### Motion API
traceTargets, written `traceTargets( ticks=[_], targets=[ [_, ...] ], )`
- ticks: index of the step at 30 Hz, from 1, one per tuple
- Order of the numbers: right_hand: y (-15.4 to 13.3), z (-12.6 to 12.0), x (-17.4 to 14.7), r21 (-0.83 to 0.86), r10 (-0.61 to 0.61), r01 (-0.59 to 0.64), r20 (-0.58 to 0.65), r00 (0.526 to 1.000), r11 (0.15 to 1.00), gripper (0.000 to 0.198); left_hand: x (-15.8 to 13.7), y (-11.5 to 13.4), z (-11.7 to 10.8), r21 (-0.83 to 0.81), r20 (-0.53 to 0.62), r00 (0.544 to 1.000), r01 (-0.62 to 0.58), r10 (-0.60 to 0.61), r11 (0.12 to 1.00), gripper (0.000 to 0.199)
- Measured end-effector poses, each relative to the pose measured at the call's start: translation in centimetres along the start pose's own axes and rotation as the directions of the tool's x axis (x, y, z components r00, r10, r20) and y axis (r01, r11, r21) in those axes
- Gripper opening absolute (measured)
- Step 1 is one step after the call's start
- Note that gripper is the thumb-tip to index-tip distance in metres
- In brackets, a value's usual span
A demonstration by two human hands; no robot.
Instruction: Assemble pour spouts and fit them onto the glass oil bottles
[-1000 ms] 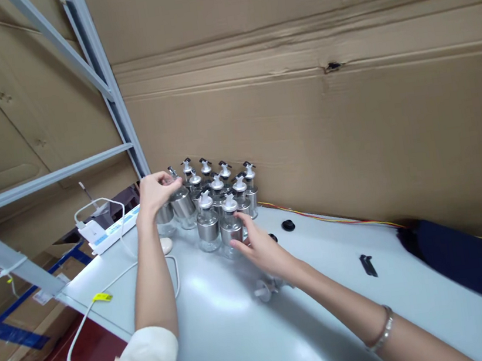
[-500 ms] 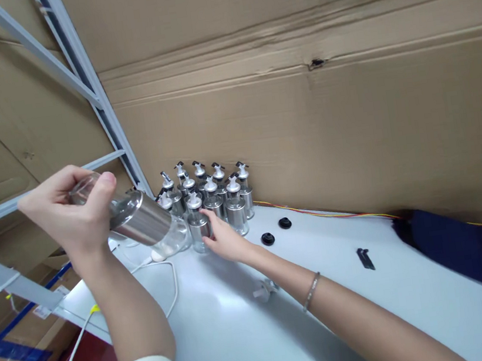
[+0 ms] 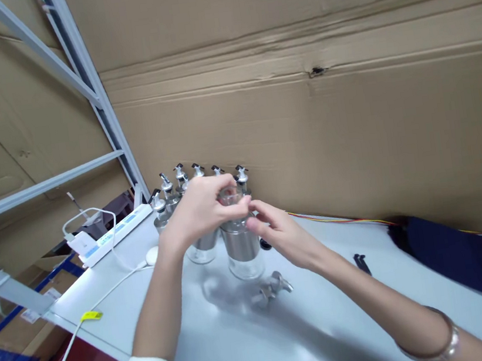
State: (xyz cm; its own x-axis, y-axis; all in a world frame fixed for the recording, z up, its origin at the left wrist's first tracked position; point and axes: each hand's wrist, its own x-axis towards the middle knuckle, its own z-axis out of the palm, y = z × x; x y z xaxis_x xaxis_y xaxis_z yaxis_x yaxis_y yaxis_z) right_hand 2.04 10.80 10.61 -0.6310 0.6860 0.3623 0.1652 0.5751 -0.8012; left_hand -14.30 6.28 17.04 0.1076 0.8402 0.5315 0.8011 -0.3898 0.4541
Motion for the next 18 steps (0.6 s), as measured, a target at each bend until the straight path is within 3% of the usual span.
traceTargets(
  ticks=[5, 8, 13, 16, 18],
  targets=[
    [1.3, 0.8, -0.3, -0.204, 0.113, -0.113, -0.013, 0.994, 0.972, 0.038, 1.4, -1.8, 3.0, -0.028, 0.258, 0.966, -0.021, 0.027, 0.999, 0.027],
    [3.4, 1.3, 0.2, -0.186, 0.162, -0.162, -0.013, 0.987, 0.969, 0.036, 1.9, -3.6, 3.9, -0.039, 0.343, 0.939, 0.01, 0.004, 0.999, 0.028],
    [6.1, 2.1, 0.4, -0.143, 0.159, -0.159, -0.013, 0.987, 0.977, 0.044, 2.0, -5.3, 3.5, -0.036, 0.461, 0.885, 0.081, -0.055, 0.996, 0.06],
    [6.7, 2.7, 0.2, -0.14, 0.161, -0.165, -0.041, 0.986, 0.976, 0.052, 1.5, -4.9, 1.5, -0.046, 0.438, 0.899, 0.03, -0.007, 0.999, 0.055],
    [6.8, 2.8, 0.1, -0.158, 0.177, -0.185, -0.061, 0.982, 0.97, 0.054, 0.6, -4.7, -0.7, -0.026, 0.302, 0.953, -0.022, 0.029, 0.999, 0.043]
  ],
)
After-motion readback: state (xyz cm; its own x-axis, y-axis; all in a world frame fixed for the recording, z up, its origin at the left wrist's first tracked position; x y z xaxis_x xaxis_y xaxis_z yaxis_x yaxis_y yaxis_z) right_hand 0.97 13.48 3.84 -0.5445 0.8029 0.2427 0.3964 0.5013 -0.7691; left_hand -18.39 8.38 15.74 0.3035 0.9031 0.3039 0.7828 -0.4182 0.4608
